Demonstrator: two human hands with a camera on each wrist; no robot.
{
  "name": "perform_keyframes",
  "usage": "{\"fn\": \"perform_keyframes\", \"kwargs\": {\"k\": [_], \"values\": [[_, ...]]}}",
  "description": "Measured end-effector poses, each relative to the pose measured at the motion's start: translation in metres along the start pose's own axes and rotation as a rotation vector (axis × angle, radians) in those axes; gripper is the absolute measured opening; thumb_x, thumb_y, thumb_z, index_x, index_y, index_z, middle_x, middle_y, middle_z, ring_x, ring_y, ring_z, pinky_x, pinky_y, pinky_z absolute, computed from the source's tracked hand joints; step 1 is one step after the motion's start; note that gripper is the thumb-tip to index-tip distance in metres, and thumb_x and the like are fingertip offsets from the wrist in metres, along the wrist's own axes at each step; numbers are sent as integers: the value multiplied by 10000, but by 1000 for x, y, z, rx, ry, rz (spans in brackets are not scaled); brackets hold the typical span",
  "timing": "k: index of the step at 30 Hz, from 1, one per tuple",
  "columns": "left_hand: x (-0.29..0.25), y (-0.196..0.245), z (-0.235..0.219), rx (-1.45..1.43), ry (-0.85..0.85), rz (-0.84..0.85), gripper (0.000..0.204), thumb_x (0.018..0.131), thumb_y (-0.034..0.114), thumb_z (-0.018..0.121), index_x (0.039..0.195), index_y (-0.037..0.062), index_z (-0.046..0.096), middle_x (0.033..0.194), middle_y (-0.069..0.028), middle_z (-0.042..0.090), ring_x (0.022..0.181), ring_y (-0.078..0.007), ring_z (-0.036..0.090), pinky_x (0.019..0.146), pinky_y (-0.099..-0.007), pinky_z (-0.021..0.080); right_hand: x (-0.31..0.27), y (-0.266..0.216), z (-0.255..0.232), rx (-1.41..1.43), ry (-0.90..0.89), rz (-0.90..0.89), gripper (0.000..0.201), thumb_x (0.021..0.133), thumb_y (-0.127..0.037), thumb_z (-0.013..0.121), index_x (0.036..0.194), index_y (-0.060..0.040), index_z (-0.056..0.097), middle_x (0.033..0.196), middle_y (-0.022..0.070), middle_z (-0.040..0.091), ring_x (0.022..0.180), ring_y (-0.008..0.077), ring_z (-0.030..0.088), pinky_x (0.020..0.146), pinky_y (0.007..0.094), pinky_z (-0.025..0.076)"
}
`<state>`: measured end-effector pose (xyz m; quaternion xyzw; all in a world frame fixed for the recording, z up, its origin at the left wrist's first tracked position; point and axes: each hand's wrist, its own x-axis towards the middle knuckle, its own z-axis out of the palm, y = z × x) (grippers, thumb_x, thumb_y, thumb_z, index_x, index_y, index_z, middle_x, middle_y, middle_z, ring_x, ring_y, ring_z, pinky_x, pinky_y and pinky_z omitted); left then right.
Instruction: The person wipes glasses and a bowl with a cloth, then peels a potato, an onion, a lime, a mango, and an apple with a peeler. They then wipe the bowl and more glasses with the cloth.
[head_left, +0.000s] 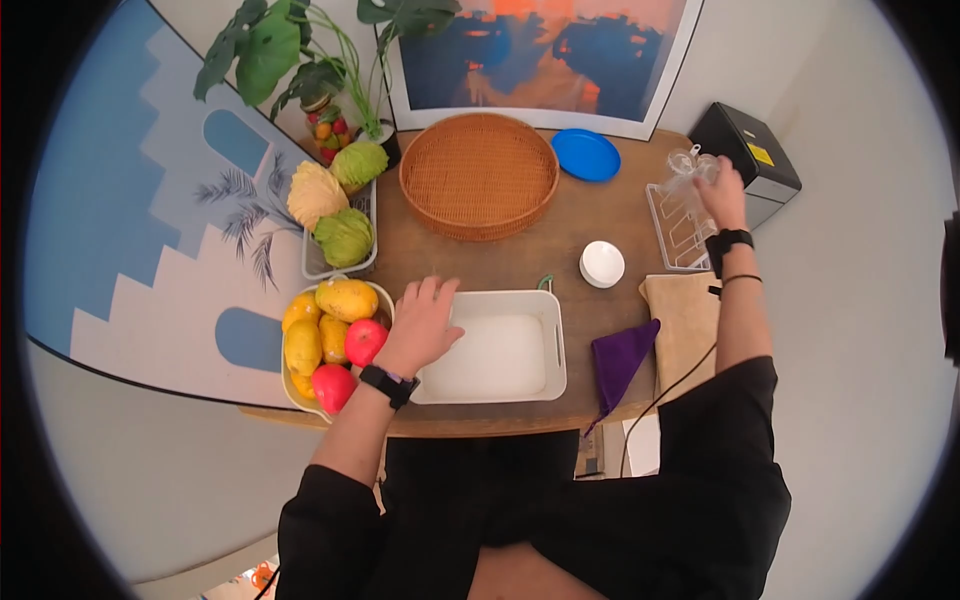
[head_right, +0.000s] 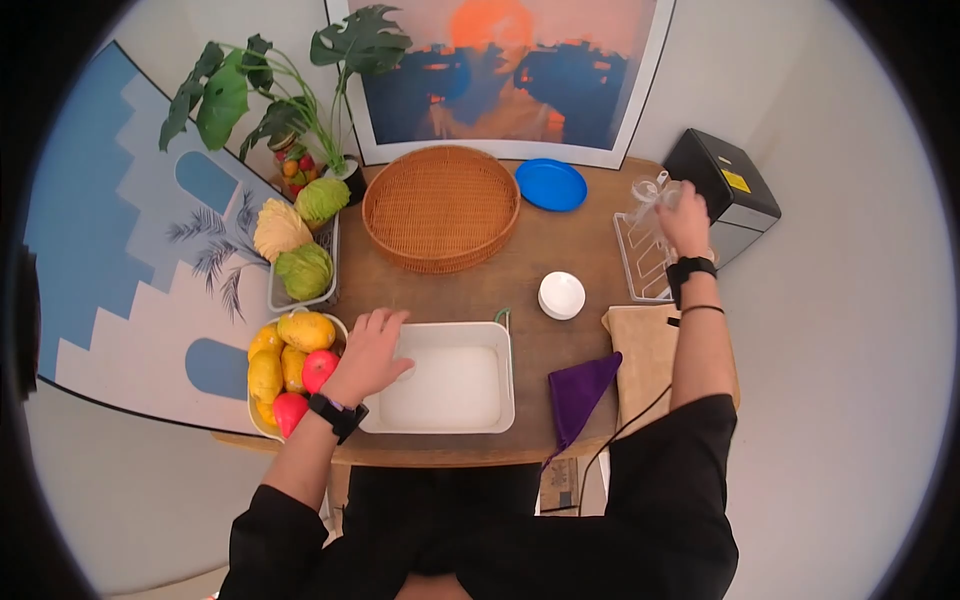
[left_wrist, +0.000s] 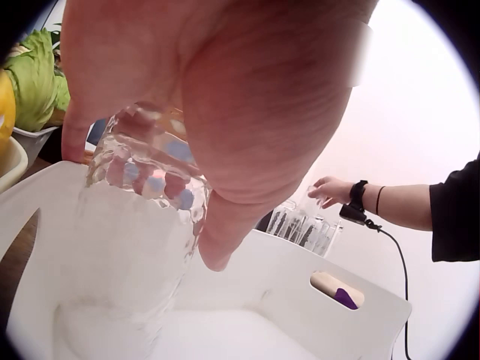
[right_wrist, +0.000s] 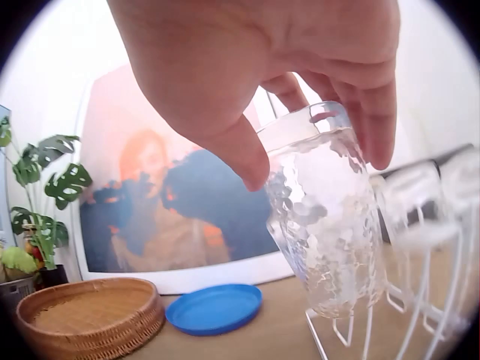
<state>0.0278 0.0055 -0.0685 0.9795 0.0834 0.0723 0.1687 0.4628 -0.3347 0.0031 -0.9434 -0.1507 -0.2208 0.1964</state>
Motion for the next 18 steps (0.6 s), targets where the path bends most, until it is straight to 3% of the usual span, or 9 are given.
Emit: {"fn": "perform_keyframes", "kwargs": {"k": [2, 3, 5, 8, 9, 10, 11, 12, 18], "values": [[0, -3, -2, -55, -5, 20, 888, 728, 181, 814, 1471, 8, 360, 1378, -240, 479, 1260, -440, 453, 1088, -477, 397, -14, -19, -38, 26, 88, -195, 677, 791, -235, 791, 1373, -46, 502, 1220, 263, 629, 1147, 427, 609, 972, 472, 503], [1, -8, 1, -58, -12, 13, 888, 728, 181, 814, 1471, 8, 360, 1378, -240, 479, 1260, -440, 453, 1088, -477, 397, -33, -50, -69, 55, 59, -233, 658, 796, -214, 791, 1369, -47, 514, 1217, 235, 643, 1133, 401, 617, 968, 454, 509], [5, -19, 8, -165, -27, 18, 1047, 722, 137, 800, 1552, -21, 181, 1460, -289, 413, 1358, -456, 393, 1152, -460, 347, -66, -86, -99, 184, -17, -436, 672, 781, -194, 803, 1374, -54, 518, 1210, 203, 651, 1130, 381, 623, 962, 439, 514], [7, -17, -5, -367, -155, -69, 1108, 721, 109, 792, 1576, -15, 99, 1516, -319, 349, 1425, -443, 347, 1188, -437, 307, -135, -150, -119, 390, -299, -620, 700, 765, -180, 815, 1382, -54, 510, 1207, 188, 657, 1148, 362, 629, 960, 421, 518], [8, -18, -5, -365, -156, -64, 1108, 721, 109, 792, 1576, -15, 99, 1516, -319, 349, 1425, -443, 347, 1188, -437, 307, -158, -174, -125, 463, -491, -563, 700, 764, -178, 816, 1381, -49, 510, 1232, 200, 647, 1164, 369, 625, 976, 420, 514], [8, -19, -3, -418, -156, -72, 1105, 712, 105, 782, 1576, -19, 103, 1518, -322, 344, 1424, -460, 341, 1189, -448, 308, -174, -189, -119, 524, -629, -621, 719, 764, -178, 821, 1392, -49, 496, 1259, 209, 634, 1164, 378, 626, 987, 429, 511], [7, -19, -4, -470, -153, -81, 1103, 703, 102, 772, 1575, -23, 108, 1520, -325, 340, 1423, -477, 336, 1189, -459, 308, -193, -198, -103, 520, -597, -754, 755, 757, -150, 834, 1417, -59, 476, 1219, 184, 660, 1112, 372, 653, 956, 413, 526], [7, -18, -7, -466, -149, -78, 1103, 703, 102, 772, 1575, -23, 108, 1520, -325, 340, 1423, -477, 336, 1189, -459, 308, -209, -209, -95, 550, -749, -720, 765, 767, -154, 827, 1429, -57, 456, 1241, 201, 647, 1131, 394, 635, 958, 422, 523], [3, -10, -19, -343, -238, -52, 1099, 708, 182, 782, 1578, 2, 135, 1513, -318, 356, 1440, -454, 329, 1193, -482, 294, -254, -248, -39, 513, -827, -777, 818, 799, -119, 784, 1490, -59, 351, 1330, 275, 547, 1180, 439, 582, 967, 469, 508]]}}
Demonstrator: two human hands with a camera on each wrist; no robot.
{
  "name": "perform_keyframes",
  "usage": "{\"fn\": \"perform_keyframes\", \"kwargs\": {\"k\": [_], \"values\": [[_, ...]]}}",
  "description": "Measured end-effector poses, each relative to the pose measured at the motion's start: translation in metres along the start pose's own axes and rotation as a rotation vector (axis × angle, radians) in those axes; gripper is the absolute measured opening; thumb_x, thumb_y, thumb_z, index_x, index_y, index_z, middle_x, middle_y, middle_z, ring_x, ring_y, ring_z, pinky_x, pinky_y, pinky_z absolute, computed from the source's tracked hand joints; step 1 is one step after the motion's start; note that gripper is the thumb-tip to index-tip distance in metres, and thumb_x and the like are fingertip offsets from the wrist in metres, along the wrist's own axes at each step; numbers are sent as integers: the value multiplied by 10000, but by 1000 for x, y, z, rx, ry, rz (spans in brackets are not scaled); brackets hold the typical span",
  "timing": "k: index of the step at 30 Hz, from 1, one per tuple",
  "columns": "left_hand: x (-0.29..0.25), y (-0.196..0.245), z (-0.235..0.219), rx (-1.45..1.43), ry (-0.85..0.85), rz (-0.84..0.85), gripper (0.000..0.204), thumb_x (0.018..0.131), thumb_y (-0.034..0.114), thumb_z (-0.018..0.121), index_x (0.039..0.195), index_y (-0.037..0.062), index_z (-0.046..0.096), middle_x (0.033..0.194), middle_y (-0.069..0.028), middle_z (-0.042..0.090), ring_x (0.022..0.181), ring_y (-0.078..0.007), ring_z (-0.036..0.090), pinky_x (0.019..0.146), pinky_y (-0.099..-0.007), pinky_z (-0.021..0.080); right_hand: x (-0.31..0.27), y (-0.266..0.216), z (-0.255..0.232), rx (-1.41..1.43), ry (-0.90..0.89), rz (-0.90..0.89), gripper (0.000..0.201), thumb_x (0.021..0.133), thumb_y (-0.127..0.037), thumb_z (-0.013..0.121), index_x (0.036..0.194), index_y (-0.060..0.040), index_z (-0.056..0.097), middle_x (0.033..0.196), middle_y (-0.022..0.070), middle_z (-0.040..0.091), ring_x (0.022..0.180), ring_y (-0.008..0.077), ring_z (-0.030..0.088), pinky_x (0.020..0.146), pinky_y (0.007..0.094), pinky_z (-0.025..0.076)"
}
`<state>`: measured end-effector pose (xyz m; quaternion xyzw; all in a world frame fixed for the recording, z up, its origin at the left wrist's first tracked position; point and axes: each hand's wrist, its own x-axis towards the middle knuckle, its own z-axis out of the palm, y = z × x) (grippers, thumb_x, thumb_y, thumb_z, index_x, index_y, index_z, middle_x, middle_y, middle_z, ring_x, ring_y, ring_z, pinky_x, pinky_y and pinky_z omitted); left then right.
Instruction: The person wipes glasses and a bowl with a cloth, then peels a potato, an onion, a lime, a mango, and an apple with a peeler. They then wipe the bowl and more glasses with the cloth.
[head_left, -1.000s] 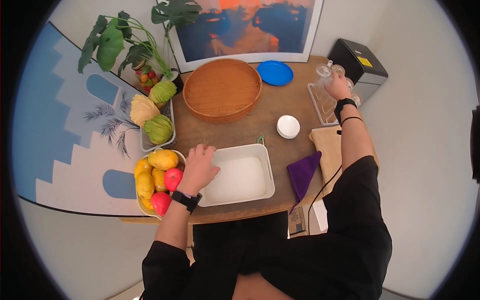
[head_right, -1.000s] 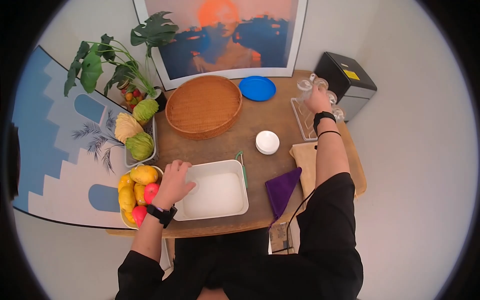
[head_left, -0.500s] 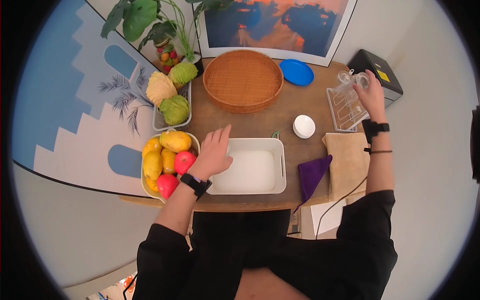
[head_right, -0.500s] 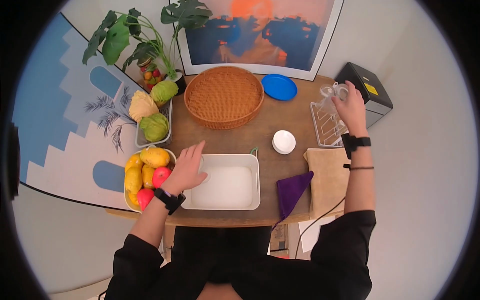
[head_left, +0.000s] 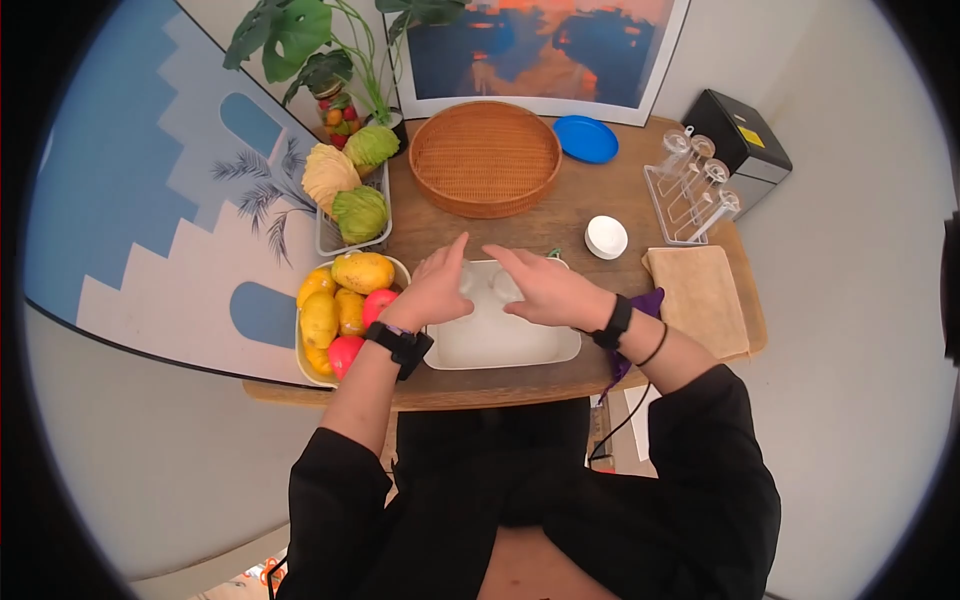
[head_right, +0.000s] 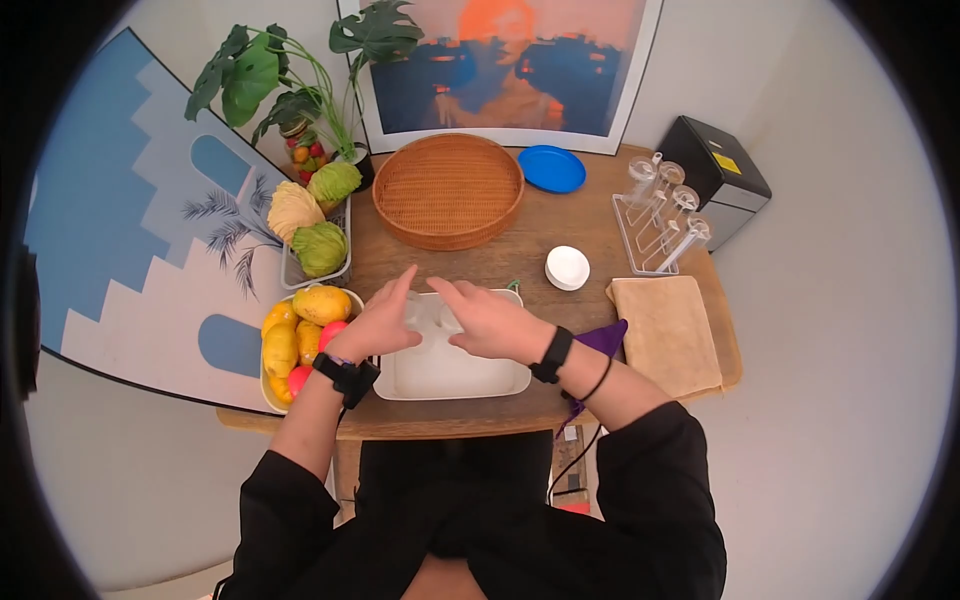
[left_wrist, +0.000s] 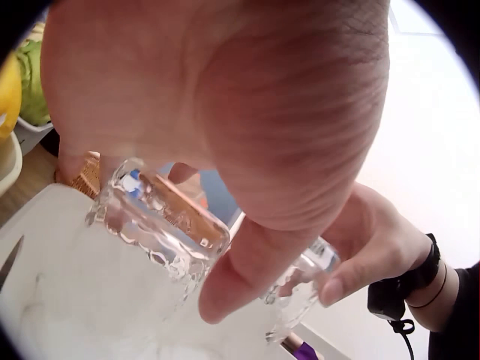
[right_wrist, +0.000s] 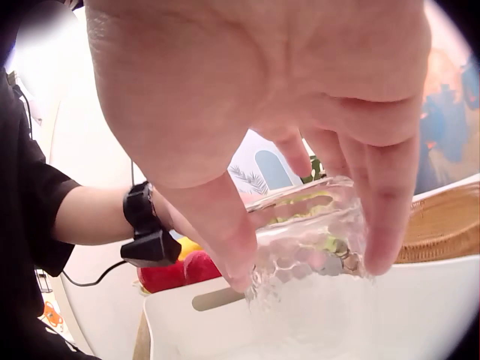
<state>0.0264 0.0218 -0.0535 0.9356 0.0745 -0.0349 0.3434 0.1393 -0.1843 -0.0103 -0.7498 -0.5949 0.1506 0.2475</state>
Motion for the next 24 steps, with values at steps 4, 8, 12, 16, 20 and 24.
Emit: {"fn": "perform_keyframes", "kwargs": {"k": [4, 8, 12, 16, 20, 24], "values": [[7, 17, 4, 191, 100, 82, 969, 763, 348, 729, 1550, 23, 267, 1503, -285, 392, 1445, -428, 337, 1196, -556, 245, 8, 20, 28, 44, 94, -21, 815, 797, -95, 759, 1491, -47, 335, 1325, 266, 543, 1164, 444, 585, 968, 467, 508], [27, 29, 16, 285, 221, 118, 776, 851, 501, 655, 1443, 31, 482, 1475, -258, 446, 1444, -406, 348, 1199, -571, 220, 9, 42, 2, 86, 157, -148, 699, 802, -101, 732, 1434, -26, 443, 1293, 249, 588, 1160, 419, 600, 982, 455, 506], [40, 22, 28, 502, 279, 109, 656, 916, 545, 591, 1310, 20, 600, 1392, -237, 536, 1408, -382, 405, 1173, -564, 267, -5, 99, -98, -150, 293, 97, 481, 816, -137, 659, 1274, 3, 615, 1208, 255, 663, 1138, 405, 625, 1016, 440, 495], [41, 28, 24, 466, 249, 102, 548, 947, 534, 557, 1153, 42, 683, 1221, -159, 635, 1250, -322, 535, 1053, -493, 387, -21, 262, -178, -538, 472, 383, 604, 794, -133, 701, 1359, -11, 525, 1242, 286, 614, 1128, 450, 613, 999, 479, 503], [42, 32, 23, 428, 253, 91, 493, 936, 518, 577, 1083, 66, 709, 1121, -106, 668, 1115, -284, 596, 947, -432, 443, -21, 326, -217, -603, 608, 708, 761, 789, -265, 758, 1449, -87, 424, 1244, 305, 578, 1134, 466, 607, 976, 506, 515], [42, 32, 22, 464, 260, 91, 478, 922, 513, 597, 1060, 71, 716, 1093, -104, 676, 1093, -284, 606, 934, -429, 449, -12, 386, -201, -559, 617, 830, 800, 799, -305, 765, 1479, -104, 396, 1337, 316, 537, 1222, 466, 565, 1035, 501, 481]]}}
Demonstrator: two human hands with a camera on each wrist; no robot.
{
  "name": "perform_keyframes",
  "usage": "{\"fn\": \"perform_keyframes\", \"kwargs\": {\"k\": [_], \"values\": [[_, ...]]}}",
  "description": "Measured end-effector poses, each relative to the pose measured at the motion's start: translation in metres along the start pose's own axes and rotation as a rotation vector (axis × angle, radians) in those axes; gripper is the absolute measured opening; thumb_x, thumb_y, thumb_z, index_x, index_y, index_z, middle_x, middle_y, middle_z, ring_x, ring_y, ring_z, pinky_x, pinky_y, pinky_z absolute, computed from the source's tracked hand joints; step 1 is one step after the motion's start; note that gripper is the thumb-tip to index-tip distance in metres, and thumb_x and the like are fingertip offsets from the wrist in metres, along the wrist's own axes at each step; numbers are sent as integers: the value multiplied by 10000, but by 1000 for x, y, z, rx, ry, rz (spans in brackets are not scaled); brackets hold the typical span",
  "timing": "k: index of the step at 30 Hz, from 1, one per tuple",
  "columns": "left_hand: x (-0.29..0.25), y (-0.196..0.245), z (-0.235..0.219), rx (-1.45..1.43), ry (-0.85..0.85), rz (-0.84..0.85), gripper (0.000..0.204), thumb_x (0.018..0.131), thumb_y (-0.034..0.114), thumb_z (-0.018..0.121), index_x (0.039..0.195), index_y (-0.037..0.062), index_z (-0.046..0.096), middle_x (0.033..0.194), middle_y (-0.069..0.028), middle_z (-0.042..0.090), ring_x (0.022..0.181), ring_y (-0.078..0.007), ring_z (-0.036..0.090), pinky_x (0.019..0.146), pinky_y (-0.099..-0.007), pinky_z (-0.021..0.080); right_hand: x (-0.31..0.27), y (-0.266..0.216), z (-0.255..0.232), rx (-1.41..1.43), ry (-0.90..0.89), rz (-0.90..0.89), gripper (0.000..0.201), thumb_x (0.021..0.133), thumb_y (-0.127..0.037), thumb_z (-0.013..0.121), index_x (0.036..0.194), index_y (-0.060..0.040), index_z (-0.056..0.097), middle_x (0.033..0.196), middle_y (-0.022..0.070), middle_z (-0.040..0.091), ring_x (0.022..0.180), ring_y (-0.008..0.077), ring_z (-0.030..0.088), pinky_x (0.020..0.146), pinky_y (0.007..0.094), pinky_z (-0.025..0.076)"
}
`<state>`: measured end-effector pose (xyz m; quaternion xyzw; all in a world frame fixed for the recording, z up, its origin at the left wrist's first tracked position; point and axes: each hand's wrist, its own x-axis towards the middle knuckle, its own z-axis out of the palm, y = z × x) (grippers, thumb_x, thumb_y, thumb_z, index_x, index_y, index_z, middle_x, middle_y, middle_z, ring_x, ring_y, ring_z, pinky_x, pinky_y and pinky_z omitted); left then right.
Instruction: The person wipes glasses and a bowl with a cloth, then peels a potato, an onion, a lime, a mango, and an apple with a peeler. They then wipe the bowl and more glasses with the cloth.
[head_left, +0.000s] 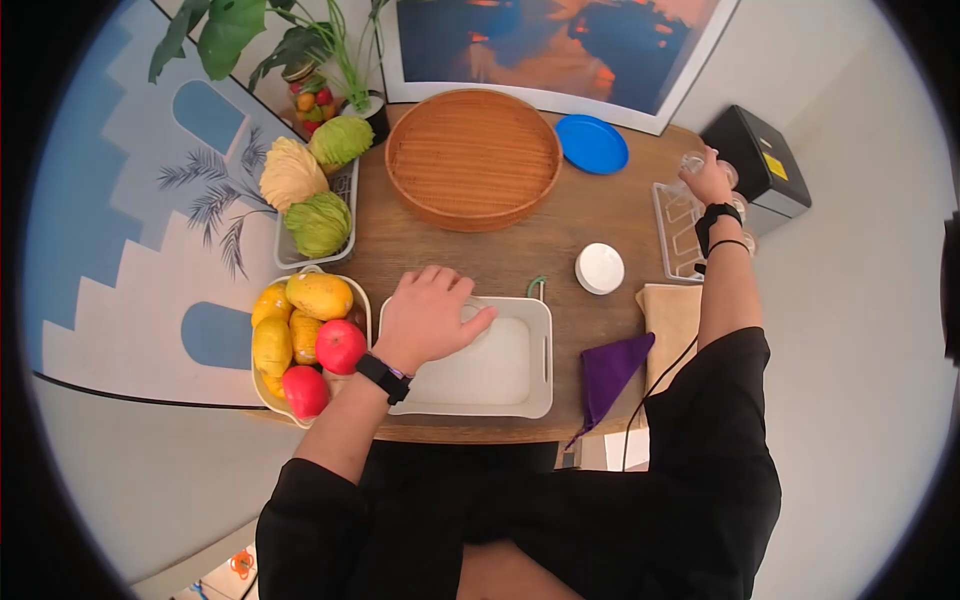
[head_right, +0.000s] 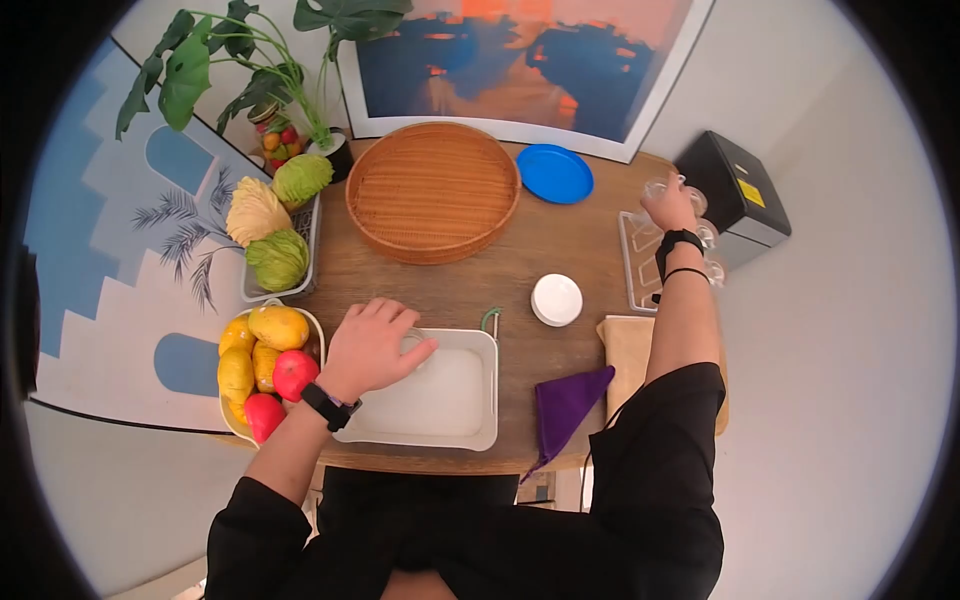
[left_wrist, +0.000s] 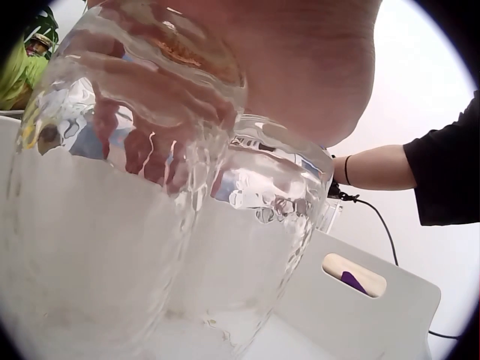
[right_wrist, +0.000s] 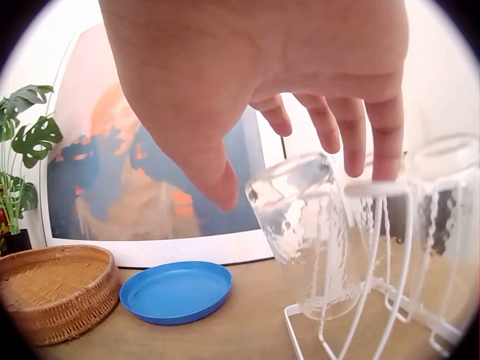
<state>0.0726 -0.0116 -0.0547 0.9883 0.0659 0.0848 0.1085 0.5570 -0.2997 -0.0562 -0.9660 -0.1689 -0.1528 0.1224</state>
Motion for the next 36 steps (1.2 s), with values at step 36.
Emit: {"fn": "perform_keyframes", "kwargs": {"k": [36], "values": [[-6, 1, 3, 2, 18, 3, 519, 960, 537, 501, 986, 69, 724, 1008, -124, 718, 1031, -285, 645, 889, -462, 461, -312, -220, -106, 584, -441, -703, 620, 763, -161, 793, 1318, -81, 529, 1162, 181, 587, 1052, 392, 603, 896, 430, 527]]}}
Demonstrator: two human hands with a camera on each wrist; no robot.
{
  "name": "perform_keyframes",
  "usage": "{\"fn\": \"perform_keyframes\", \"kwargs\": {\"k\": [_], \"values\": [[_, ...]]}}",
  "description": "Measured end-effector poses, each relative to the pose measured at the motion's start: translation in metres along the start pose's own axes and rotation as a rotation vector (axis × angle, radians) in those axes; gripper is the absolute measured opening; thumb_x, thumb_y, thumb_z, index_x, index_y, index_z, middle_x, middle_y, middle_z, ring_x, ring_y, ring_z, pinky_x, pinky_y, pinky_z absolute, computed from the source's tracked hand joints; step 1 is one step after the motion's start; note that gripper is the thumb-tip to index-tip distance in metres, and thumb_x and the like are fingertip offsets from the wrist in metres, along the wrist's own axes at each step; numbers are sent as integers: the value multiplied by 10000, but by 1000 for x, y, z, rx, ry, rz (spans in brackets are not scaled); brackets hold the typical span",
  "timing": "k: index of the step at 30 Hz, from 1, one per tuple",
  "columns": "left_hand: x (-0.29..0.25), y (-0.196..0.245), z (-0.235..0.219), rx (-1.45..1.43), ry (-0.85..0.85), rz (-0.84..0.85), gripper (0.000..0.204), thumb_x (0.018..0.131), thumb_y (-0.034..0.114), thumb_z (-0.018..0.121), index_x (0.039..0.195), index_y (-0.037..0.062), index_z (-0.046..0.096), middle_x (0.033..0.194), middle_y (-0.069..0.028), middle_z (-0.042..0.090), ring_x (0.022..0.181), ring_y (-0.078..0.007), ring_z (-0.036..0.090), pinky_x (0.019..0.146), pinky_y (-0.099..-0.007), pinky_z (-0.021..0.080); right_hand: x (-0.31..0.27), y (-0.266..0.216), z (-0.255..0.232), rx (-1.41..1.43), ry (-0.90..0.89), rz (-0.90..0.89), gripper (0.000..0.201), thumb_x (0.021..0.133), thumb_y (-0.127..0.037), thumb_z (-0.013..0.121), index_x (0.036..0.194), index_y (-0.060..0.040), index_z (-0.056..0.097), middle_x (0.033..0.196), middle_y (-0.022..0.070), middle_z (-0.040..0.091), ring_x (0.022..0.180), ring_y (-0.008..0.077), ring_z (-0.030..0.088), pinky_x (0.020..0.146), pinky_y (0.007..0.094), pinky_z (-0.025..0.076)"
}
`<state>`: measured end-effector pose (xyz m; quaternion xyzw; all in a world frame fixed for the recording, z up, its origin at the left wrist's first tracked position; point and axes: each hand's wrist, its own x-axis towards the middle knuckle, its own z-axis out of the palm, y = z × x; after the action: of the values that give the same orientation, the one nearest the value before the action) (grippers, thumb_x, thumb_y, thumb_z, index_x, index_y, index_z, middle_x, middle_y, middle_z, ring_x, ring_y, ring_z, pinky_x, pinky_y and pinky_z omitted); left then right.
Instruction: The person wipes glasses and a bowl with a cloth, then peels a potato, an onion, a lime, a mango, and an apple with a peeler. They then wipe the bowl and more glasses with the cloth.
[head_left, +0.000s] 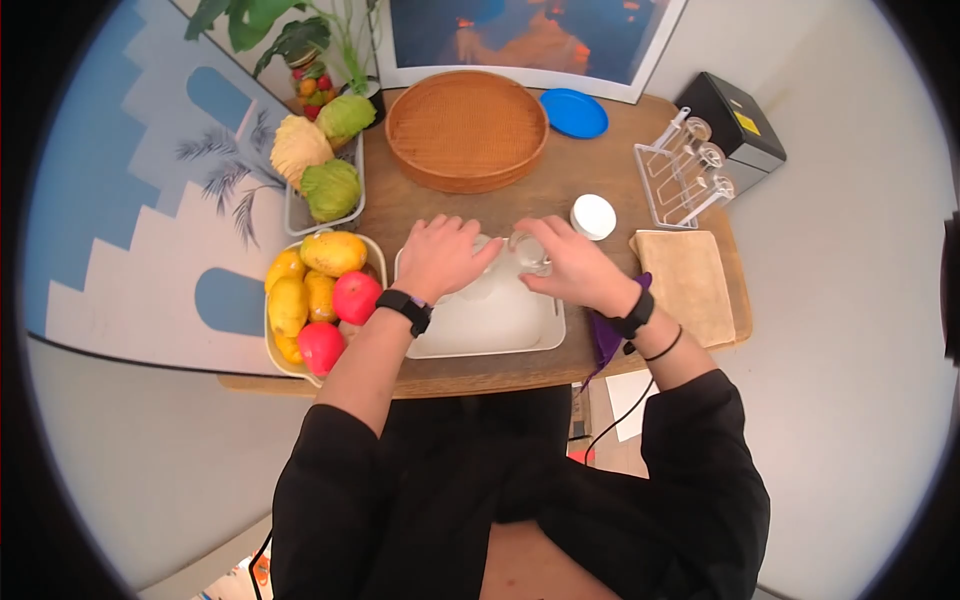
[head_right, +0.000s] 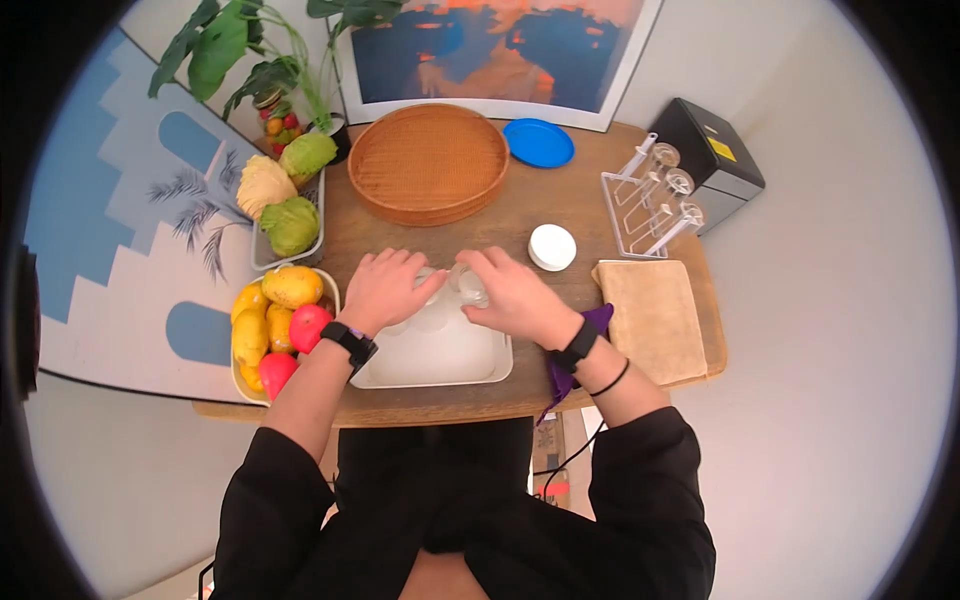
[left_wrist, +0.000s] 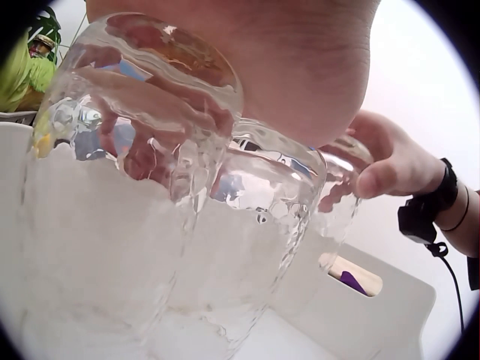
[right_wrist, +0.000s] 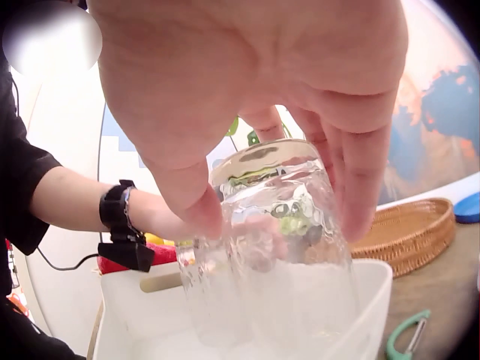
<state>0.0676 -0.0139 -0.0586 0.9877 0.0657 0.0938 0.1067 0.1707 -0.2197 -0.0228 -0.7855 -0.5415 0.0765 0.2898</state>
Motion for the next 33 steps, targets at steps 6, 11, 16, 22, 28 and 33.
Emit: {"fn": "perform_keyframes", "kwargs": {"k": [6, 11, 16, 22, 28, 33], "values": [[2, 1, 2, 12, 15, -11, 424, 946, 485, 561, 993, 92, 713, 985, -111, 712, 1008, -297, 641, 886, -451, 462, -7, 32, 18, 57, 53, -126, 653, 781, -213, 804, 1349, -72, 512, 1214, 200, 579, 1071, 393, 608, 917, 439, 527], [5, 2, 2, 7, 0, -4, 442, 937, 494, 553, 992, 81, 700, 962, -137, 711, 976, -303, 649, 864, -447, 471, -19, 80, -64, 57, 283, 211, 487, 834, -259, 769, 1256, -55, 637, 1183, 168, 662, 1101, 331, 635, 947, 403, 515], [8, 5, -2, 15, -56, -10, 392, 947, 451, 570, 1020, 88, 702, 988, -107, 709, 997, -291, 639, 885, -445, 467, -78, 272, -186, -399, 761, 615, 382, 835, -142, 676, 1208, -63, 674, 1183, 185, 682, 1125, 340, 637, 975, 427, 507], [6, 1, 1, -18, -13, 11, 420, 947, 471, 558, 1024, 81, 693, 975, -106, 708, 992, -291, 642, 874, -445, 468, -106, 351, -202, -453, 533, 655, 589, 770, -121, 737, 1336, -71, 578, 1254, 229, 651, 1198, 383, 602, 1008, 454, 486], [4, 0, 1, -12, 21, -12, 465, 945, 506, 535, 1032, 72, 679, 978, -112, 718, 1001, -284, 651, 880, -443, 471, -115, 388, -196, -261, 519, 685, 772, 763, -133, 786, 1441, -37, 427, 1297, 229, 631, 1230, 362, 601, 1023, 419, 473], [2, -3, 5, -4, 60, -19, 483, 941, 515, 535, 1031, 59, 667, 994, -129, 728, 994, -283, 663, 878, -446, 477, -118, 362, -225, -15, 907, 639, 704, 873, -211, 782, 1433, 39, 436, 1377, 196, 568, 1264, 271, 559, 1058, 382, 449]]}}
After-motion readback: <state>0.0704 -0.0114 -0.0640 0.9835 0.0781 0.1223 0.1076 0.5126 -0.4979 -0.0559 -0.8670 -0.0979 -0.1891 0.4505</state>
